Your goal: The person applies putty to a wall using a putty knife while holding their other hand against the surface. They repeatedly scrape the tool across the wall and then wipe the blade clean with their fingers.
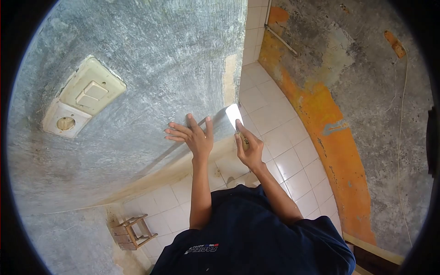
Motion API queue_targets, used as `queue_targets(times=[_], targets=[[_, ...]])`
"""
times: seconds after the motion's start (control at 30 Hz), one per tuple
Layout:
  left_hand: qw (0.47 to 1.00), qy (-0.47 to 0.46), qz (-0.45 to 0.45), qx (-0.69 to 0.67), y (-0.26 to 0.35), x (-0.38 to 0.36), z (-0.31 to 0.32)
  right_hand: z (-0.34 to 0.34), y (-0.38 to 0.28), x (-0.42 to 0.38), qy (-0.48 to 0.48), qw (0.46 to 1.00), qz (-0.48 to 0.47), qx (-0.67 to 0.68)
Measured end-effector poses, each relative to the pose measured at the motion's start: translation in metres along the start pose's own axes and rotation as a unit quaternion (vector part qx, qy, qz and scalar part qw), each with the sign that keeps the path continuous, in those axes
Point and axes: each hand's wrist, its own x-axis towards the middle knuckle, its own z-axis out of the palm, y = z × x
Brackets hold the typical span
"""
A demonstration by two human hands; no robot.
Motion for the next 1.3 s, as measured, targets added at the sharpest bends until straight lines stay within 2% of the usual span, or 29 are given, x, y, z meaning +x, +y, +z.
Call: queue_targets(times=[0.13,0.2,0.27,0.4,0.6,0.7,0.87,1.07,1.13,1.27,1.3], targets=[[1.0,0.002,-0.015,-0.012,0.001,-0.007,-0.001,-0.01,-0.032,0.033,0.029,0.999,-0.013,0.026],[1.0,0.012,0.001,-0.001,0.001,0.001,0.001,-0.003,-0.014,0.023,0.046,0.998,-0.036,0.02],[1.0,0.009,0.001,-0.009,0.001,0.0,-0.002,0.003,0.013,-0.003,-0.002,1.0,-0.01,-0.004],[1.0,0.0,-0.011,0.003,0.002,0.001,0.004,-0.003,-0.012,0.014,0.027,0.999,-0.023,0.029],[1.0,0.002,-0.002,-0.006,0.001,0.0,-0.002,-0.001,0.004,-0.003,-0.007,1.0,-0.005,-0.005],[1.0,-0.002,-0.012,-0.004,0.002,0.001,0.004,-0.008,-0.027,0.027,0.025,0.999,-0.026,0.031],[1.0,0.005,-0.005,0.001,-0.001,-0.002,0.0,-0.005,-0.007,0.007,0.009,1.0,-0.016,0.011],[1.0,-0.008,-0.024,0.01,0.001,-0.005,0.002,-0.013,-0.024,0.017,0.006,1.0,-0.003,0.023],[1.0,0.01,0.0,-0.003,-0.001,-0.002,0.003,-0.012,-0.016,0.011,-0.017,1.0,0.015,0.003],[1.0,0.003,0.001,-0.001,-0.001,0.0,0.005,-0.007,-0.011,0.015,0.002,0.999,-0.024,-0.022],[1.0,0.001,-0.009,-0.001,0.0,0.0,0.006,-0.012,-0.028,0.03,0.016,0.999,-0.031,-0.007]])
